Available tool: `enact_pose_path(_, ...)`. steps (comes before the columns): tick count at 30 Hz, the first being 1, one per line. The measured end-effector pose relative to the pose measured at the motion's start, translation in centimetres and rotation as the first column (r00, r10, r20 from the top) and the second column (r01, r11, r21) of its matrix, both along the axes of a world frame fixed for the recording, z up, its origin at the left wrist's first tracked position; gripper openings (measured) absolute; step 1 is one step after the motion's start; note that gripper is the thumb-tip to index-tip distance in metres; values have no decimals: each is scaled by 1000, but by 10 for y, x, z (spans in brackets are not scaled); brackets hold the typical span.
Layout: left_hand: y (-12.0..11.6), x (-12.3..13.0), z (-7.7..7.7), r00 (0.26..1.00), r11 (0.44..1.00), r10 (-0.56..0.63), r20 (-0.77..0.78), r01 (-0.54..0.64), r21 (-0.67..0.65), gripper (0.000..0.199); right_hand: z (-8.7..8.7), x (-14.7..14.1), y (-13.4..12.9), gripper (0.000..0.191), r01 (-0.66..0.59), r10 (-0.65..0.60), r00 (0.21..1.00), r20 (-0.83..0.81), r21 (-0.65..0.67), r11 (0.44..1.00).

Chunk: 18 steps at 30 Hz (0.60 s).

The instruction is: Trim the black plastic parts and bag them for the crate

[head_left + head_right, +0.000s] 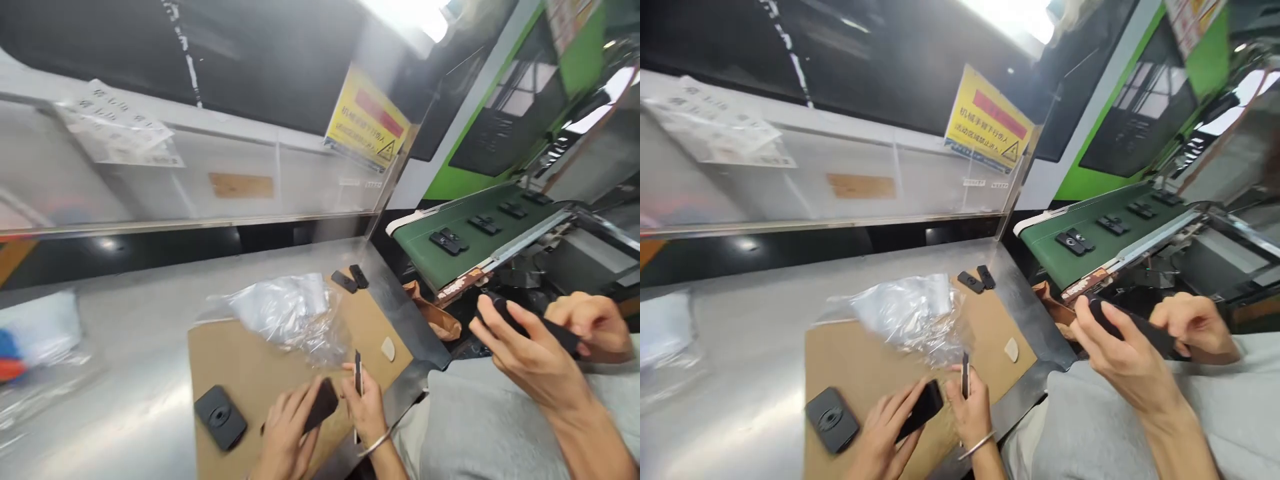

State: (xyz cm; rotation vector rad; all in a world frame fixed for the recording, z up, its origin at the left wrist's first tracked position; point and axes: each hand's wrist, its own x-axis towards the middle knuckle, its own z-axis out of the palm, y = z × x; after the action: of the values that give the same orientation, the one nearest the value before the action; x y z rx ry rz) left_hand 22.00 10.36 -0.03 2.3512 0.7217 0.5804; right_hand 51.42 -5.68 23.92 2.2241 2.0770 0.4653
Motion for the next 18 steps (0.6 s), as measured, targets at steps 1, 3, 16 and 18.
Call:
enact_pose_path(1, 1, 3, 10, 999, 999, -24, 21, 23, 44, 50, -2, 1, 0, 47, 9, -9, 999, -36, 4, 1000)
enact_pose_path(3, 2, 13, 29, 996, 989, -62, 63, 52, 140, 52, -3, 3, 2, 46, 40, -37, 994, -105, 24, 999)
enact_pose_path(16, -45, 8, 27, 717, 781, 586, 378, -374, -500, 62, -4, -8, 4, 59, 12, -39, 979, -198, -132, 991)
enact_pose_path(18, -46, 9, 20, 748, 661, 560, 356, -145, -736, 65, -3, -10, 5, 57, 8, -33, 980, -197, -125, 992)
